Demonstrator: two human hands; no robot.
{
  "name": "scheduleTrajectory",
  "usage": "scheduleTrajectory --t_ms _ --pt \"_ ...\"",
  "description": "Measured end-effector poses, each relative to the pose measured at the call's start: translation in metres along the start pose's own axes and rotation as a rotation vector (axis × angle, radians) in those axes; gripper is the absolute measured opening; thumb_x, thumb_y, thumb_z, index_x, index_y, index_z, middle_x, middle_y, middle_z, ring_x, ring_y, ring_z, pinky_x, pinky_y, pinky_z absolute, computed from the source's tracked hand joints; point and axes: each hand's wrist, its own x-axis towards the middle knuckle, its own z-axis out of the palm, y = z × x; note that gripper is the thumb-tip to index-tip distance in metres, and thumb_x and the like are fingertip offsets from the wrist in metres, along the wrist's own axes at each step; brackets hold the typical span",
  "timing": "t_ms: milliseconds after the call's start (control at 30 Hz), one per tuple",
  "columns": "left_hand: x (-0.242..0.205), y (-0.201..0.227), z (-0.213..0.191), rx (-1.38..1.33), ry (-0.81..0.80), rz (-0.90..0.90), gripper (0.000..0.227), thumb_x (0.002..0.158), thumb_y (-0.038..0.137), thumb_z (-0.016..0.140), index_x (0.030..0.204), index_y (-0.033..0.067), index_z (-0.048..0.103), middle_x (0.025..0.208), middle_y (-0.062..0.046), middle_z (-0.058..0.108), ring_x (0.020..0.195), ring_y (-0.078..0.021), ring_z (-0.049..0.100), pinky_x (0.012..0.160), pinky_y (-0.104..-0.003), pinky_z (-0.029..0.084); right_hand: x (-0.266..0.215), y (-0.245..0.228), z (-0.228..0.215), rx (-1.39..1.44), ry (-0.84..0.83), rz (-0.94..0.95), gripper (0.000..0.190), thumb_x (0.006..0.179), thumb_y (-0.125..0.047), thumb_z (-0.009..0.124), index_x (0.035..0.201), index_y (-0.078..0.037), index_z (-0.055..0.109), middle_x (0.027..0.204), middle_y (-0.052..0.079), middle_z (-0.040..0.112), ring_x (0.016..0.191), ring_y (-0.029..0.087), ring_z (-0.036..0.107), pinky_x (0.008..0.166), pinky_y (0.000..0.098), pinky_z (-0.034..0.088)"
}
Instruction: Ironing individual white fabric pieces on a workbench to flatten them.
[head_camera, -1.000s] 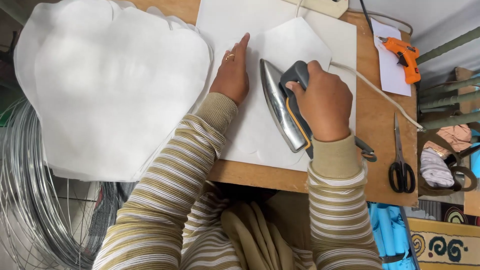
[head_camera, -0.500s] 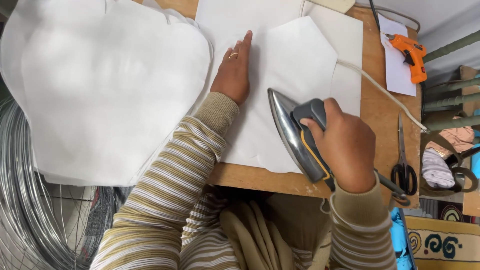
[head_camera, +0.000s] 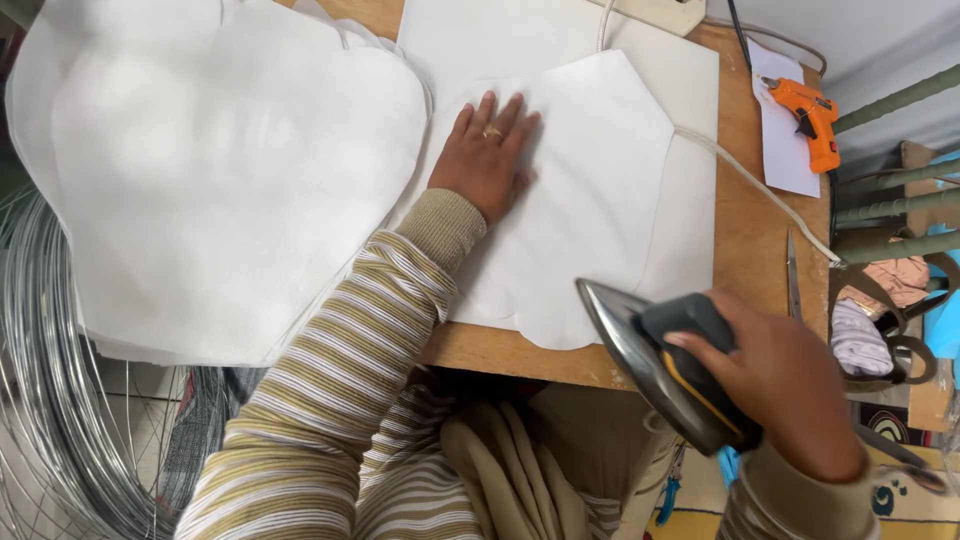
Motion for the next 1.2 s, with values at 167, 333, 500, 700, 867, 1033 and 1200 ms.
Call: scheduleTrajectory --t_ms 167,333,500,700,867,1033,1200 --pt "-0.032 0.026 -0.017 0.206 -0.185 0.039 0.093 0.095 0.077 0.033 0.164 0.0165 0.018 0.171 -0.014 0.014 0.156 -0.0406 0.005 0.123 -0.061 0.0 -0.007 0.057 0.003 -0.022 0.202 0.111 0.048 0.093 -0.059 0.062 0.123 -0.024 0.069 0.083 0.017 0.077 0.077 0.039 0.074 0.061 0.0477 0.051" --pt "-0.078 0.036 -0.018 0.348 -0.046 0.124 0.116 0.087 0.09 0.035 0.163 0.0028 0.021 0.171 -0.016 0.02 0.157 -0.0404 0.014 0.125 -0.06 0.011 0.033 0.052 -0.009 0.021 0.446 0.087 0.046 0.102 -0.06 0.067 0.121 -0.018 0.072 0.088 0.019 0.075 0.082 0.046 0.07 0.057 0.0527 0.048" --pt "-0.087 0.062 -0.069 0.254 -0.15 -0.071 0.135 0.081 0.095 0.046 0.162 -0.0045 0.004 0.171 -0.025 0.007 0.158 -0.0407 0.004 0.127 -0.057 0.003 0.082 -0.028 -0.028 0.18 0.44 -0.211 0.049 0.096 -0.048 0.073 0.121 -0.006 0.068 0.096 0.027 0.072 0.091 0.05 0.068 0.07 0.0595 0.051" --pt "-0.085 0.067 -0.081 0.213 -0.358 -0.149 0.141 0.079 0.097 0.041 0.161 -0.0072 -0.005 0.171 -0.025 0.002 0.159 -0.0396 -0.002 0.128 -0.052 -0.005 0.121 -0.077 -0.034 0.173 0.392 -0.386 0.053 0.095 -0.044 0.074 0.126 -0.002 0.065 0.097 0.029 0.073 0.093 0.047 0.073 0.074 0.056 0.058" --pt "-0.095 0.048 -0.035 0.294 0.002 -0.023 0.138 0.078 0.1 0.035 0.16 -0.0082 0.015 0.168 -0.028 0.015 0.158 -0.0426 0.01 0.129 -0.056 0.006 0.175 -0.06 -0.022 0.121 0.471 -0.347 0.049 0.101 -0.051 0.076 0.09 -0.008 0.056 0.072 0.011 0.064 0.068 0.038 0.063 0.051 0.0495 0.044" --pt "-0.093 0.048 -0.037 0.323 -0.039 -0.039 0.137 0.078 0.101 0.032 0.161 -0.0062 0.013 0.169 -0.027 0.011 0.158 -0.0414 0.007 0.129 -0.055 0.004 0.191 -0.042 -0.022 0.092 0.431 -0.274 0.052 0.106 -0.05 0.075 0.09 -0.005 0.054 0.072 0.012 0.06 0.072 0.036 0.059 0.052 0.0485 0.043" --pt "-0.092 0.045 -0.034 0.338 -0.051 -0.029 0.136 0.078 0.102 0.03 0.162 -0.004 0.015 0.17 -0.025 0.011 0.158 -0.0402 0.005 0.129 -0.054 0.002 0.185 -0.025 -0.02 0.122 0.389 -0.225 0.057 0.106 -0.049 0.075 0.086 -0.002 0.049 0.069 0.015 0.056 0.066 0.037 0.055 0.05 0.0489 0.04"
